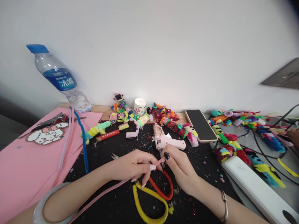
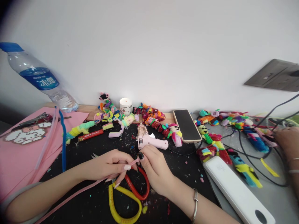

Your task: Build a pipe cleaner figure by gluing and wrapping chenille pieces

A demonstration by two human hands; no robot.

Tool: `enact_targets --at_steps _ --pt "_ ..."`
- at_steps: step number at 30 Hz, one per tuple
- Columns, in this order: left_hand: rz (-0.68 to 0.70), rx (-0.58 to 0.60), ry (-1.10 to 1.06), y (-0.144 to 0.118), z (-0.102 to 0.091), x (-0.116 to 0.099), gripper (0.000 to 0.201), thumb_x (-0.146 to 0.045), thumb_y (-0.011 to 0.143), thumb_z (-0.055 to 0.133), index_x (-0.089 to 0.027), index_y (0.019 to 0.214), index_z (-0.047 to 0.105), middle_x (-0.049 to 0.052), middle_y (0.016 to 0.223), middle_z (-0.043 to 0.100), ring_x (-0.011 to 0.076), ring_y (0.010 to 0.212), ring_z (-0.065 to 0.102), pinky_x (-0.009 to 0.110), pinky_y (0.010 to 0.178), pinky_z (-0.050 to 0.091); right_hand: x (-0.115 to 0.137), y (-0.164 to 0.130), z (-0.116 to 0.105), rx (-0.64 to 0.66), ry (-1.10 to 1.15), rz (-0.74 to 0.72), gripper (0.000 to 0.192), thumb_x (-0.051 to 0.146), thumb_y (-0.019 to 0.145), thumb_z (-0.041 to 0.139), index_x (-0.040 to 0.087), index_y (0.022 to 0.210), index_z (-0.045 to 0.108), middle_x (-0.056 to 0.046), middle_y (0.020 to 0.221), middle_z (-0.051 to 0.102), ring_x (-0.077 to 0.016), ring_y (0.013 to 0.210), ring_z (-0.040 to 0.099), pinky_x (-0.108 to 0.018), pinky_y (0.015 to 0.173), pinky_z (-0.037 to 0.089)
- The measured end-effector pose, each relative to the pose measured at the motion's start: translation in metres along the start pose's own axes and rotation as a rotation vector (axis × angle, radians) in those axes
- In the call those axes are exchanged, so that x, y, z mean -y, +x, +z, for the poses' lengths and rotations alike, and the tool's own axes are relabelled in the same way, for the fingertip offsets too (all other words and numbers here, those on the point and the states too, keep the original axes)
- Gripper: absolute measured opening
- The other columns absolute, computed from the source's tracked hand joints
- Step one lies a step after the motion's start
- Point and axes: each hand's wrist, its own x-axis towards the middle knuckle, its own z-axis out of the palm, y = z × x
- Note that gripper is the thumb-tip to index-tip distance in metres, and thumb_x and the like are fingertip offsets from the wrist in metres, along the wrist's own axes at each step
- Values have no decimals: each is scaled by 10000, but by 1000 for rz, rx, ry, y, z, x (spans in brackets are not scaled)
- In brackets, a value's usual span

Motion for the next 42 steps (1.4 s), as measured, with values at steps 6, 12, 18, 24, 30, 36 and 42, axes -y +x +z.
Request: enact_targets --at_steps 6,12,18,24,30,36,42 --pt "3 -14 -46 0 -2 0 302 -376 890 461 -137 991 616 -34 483 573 36 330 356 127 344 280 -2 2 -5 49 104 27 242 294 953 345 188 832 526 -12 763 539 -143 703 498 -262 650 410" --pt "9 -16 -63 -1 -2 0 289 -358 894 458 -138 998 614 -31 484 578 33 328 354 119 339 273 -3 3 -7 95 158 78 214 285 941 377 185 823 525 -4 755 530 -133 681 476 -252 637 403" --pt "6 -20 -64 0 -2 1 285 -347 893 460 -135 998 618 -31 484 577 31 330 355 118 344 279 -4 4 -8 97 208 119 194 248 929 398 181 788 512 5 719 512 -123 656 453 -242 619 386" --pt "1 -31 -51 -1 -2 0 282 -340 890 463 -138 1003 623 -31 484 578 33 329 351 119 336 270 -3 6 -7 96 208 148 185 234 914 421 176 765 513 10 698 504 -117 635 440 -232 597 373" --pt "2 -34 -42 -1 -3 0 274 -330 896 454 -147 1010 622 -32 487 579 32 332 355 114 346 282 -3 4 -7 83 202 164 175 222 899 434 174 752 517 7 692 507 -119 631 441 -232 590 370" --pt "1 -44 -55 -1 -2 0 274 -335 890 464 -143 1009 620 -29 486 586 31 331 350 116 345 272 -3 5 -5 76 202 188 164 224 889 447 172 753 522 0 687 522 -125 623 455 -238 575 372" --pt "3 -47 -72 0 -2 1 287 -342 889 466 -136 1009 625 -26 484 582 33 330 352 119 343 272 -4 5 -6 82 214 204 189 241 903 439 170 752 528 -3 697 537 -128 641 472 -241 597 383"
